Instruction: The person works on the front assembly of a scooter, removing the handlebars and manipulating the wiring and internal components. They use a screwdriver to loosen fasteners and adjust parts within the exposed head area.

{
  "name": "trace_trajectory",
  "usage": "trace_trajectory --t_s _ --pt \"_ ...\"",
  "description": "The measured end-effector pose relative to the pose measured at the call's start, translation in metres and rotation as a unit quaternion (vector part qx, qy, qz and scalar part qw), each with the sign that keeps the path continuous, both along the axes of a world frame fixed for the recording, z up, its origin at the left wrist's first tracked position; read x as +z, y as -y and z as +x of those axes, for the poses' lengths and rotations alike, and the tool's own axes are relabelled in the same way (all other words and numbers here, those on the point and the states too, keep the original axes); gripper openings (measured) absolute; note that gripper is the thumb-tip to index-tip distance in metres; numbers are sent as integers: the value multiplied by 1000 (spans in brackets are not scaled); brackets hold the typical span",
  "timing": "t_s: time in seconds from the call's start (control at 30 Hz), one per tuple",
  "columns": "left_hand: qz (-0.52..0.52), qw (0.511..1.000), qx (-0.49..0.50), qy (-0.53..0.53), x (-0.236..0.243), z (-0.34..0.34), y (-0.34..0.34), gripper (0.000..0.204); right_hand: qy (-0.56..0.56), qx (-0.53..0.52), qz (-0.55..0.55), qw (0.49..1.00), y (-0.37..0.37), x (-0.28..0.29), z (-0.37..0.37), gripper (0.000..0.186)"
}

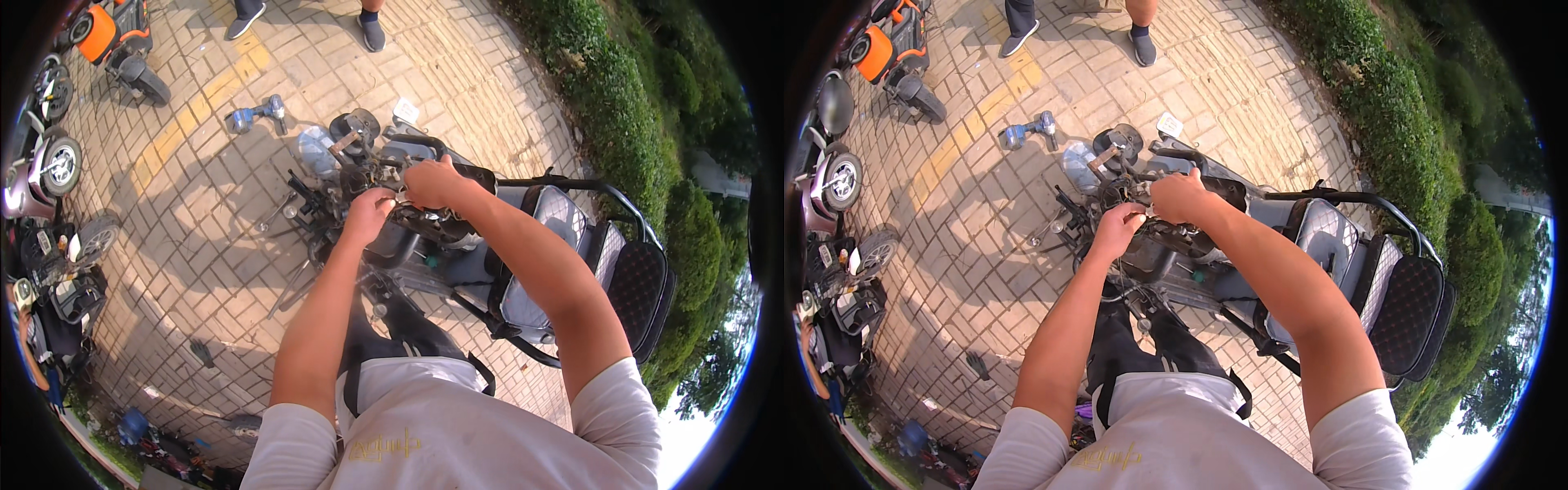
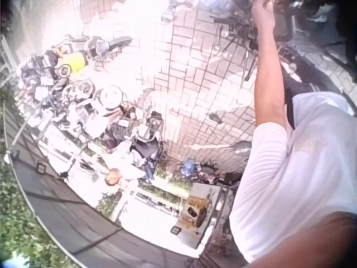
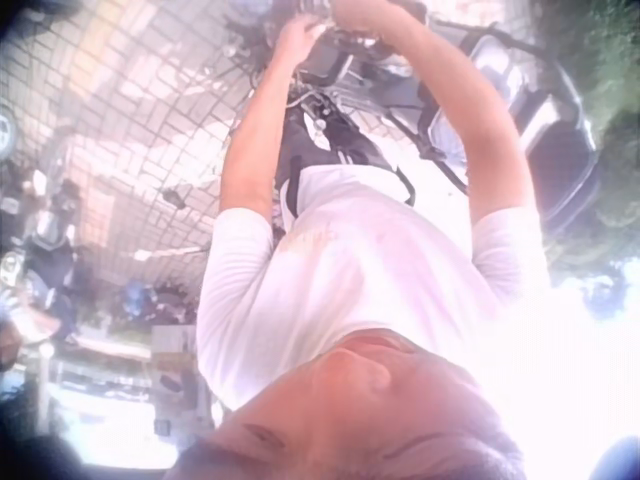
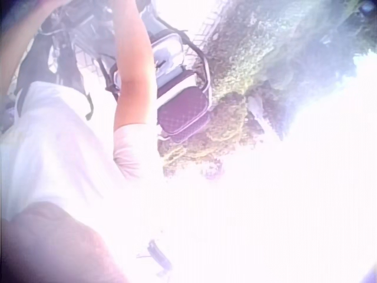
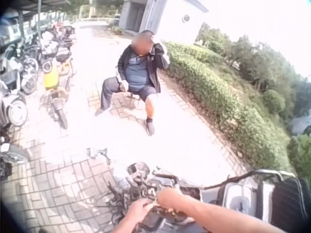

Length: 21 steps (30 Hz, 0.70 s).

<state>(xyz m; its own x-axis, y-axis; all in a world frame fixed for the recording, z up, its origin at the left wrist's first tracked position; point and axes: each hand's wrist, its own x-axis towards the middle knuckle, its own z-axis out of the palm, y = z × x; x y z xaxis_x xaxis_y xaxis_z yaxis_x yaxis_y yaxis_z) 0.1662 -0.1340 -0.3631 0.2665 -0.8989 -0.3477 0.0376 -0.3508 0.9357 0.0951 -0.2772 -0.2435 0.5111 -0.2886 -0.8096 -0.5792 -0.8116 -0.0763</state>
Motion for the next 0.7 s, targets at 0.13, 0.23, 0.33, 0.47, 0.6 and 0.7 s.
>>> trace_trajectory --t_s 0.13,0.23,0.33,0.47,0.6,0.7 --pt "-29 997 -64 12 -7 12 7 22 65 -10 -18 998 0 -12 -12 25" --pt "-29 994 -106 25 -5 19 8 21 68 -3 -25 997 0 -14 -14 21" --pt "-12 993 -120 -19 -4 22 7 21 68 -8 -24 997 1 -14 -15 17" --pt "20 990 -133 -35 -1 26 8 20 38 -14 1 999 1 -13 -9 19" --pt "28 989 -121 -76 -5 25 7 20 75 -36 -4 997 -2 -20 -15 22" --pt "21 988 -128 -83 -8 25 8 20 3 -23 52 998 5 -11 -6 28"
